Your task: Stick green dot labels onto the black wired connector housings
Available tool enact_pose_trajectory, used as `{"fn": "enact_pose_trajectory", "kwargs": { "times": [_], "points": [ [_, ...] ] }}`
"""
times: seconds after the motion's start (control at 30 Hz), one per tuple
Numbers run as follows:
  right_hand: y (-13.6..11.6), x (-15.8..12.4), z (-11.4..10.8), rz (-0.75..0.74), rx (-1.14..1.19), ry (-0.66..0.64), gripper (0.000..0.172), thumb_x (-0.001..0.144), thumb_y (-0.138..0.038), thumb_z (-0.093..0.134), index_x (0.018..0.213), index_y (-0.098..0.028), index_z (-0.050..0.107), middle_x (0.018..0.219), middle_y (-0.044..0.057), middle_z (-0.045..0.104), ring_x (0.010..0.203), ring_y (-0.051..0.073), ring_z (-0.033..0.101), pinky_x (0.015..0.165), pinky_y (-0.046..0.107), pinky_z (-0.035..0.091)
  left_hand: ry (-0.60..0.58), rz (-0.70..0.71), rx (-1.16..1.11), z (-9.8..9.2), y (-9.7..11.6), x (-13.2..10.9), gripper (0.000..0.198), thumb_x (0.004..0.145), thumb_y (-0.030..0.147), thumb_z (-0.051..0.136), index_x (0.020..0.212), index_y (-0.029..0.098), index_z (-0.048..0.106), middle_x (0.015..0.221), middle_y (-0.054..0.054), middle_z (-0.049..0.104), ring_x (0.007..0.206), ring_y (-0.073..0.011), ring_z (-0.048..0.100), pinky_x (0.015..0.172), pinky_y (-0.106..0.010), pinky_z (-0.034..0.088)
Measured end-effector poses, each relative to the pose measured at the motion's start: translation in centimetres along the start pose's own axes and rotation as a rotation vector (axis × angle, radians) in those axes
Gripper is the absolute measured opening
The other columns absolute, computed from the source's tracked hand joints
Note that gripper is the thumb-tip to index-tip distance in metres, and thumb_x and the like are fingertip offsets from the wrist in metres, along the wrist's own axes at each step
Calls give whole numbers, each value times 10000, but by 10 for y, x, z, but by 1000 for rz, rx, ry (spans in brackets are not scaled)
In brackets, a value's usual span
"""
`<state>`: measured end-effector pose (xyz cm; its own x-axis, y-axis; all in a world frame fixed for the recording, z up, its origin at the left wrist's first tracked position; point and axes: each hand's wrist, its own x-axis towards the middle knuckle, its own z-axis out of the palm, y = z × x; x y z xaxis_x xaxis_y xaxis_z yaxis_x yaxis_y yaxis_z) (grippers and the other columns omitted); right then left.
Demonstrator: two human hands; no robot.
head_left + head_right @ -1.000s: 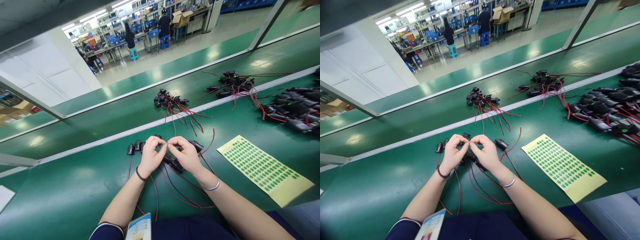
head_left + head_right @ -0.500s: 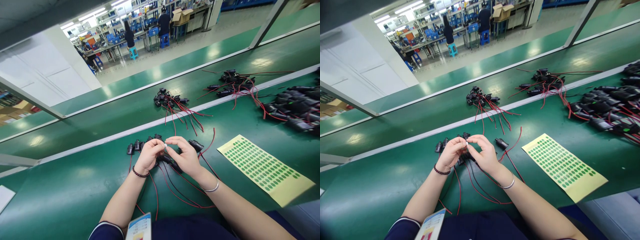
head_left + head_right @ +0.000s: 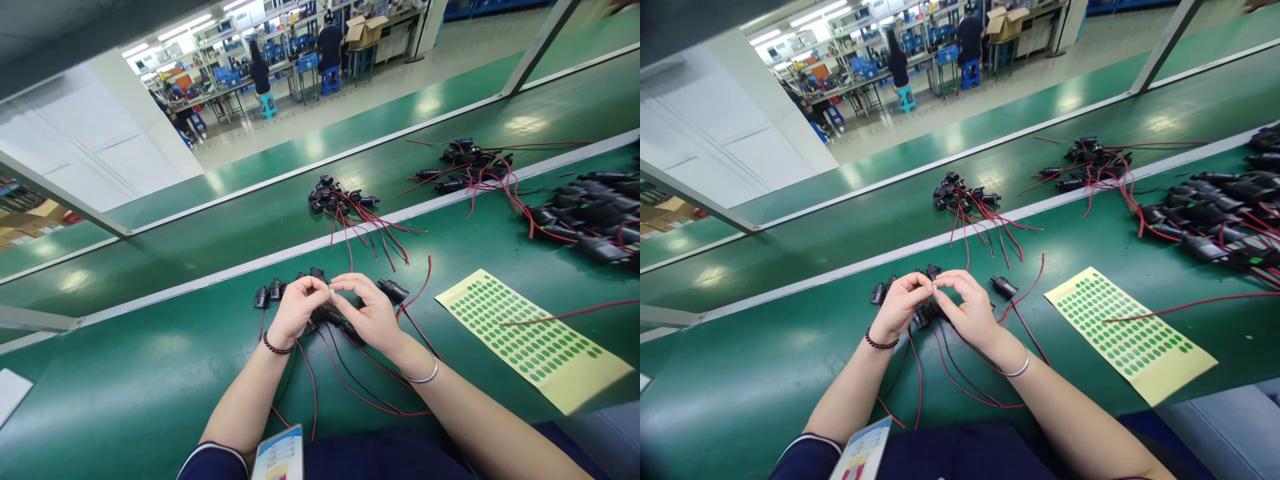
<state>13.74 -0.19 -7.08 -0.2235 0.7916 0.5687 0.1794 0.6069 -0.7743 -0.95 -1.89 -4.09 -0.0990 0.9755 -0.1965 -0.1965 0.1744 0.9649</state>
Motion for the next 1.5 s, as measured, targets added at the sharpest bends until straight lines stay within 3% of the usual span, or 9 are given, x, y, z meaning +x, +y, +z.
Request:
{"fn": "enact_pose_trajectory", "kwargs": {
  "times": [0.33,0.7,0.97,1.5],
  "points": [
    [2,-1,1,-37,-27,9,68,884,-233,614,916,-218,672,951,84,697,932,210,669,841,391,577,-28,71,145,-7,1,-1,181,645,288,762,647,155,639,662,-1,641,637,-101,534,650,-241,412],
    [3,-2,1,-64,-39,-7,121,887,-219,604,963,-235,696,995,88,693,927,215,674,824,399,586,-66,-90,-37,-6,1,3,241,569,270,809,616,138,613,570,33,578,508,-48,436,534,-208,323],
    [7,-1,1,-124,-105,-14,131,886,-197,598,964,-237,696,975,81,698,934,217,672,825,405,576,-32,1,110,-8,3,2,162,623,243,766,631,145,637,612,24,603,563,-70,461,593,-227,358],
    [4,1,-1,-28,-20,2,98,918,-267,575,882,-230,658,904,72,709,886,210,676,806,392,579,-58,44,136,-10,4,0,151,639,277,778,669,154,696,707,-18,670,642,-104,531,631,-233,402]
  ]
}}
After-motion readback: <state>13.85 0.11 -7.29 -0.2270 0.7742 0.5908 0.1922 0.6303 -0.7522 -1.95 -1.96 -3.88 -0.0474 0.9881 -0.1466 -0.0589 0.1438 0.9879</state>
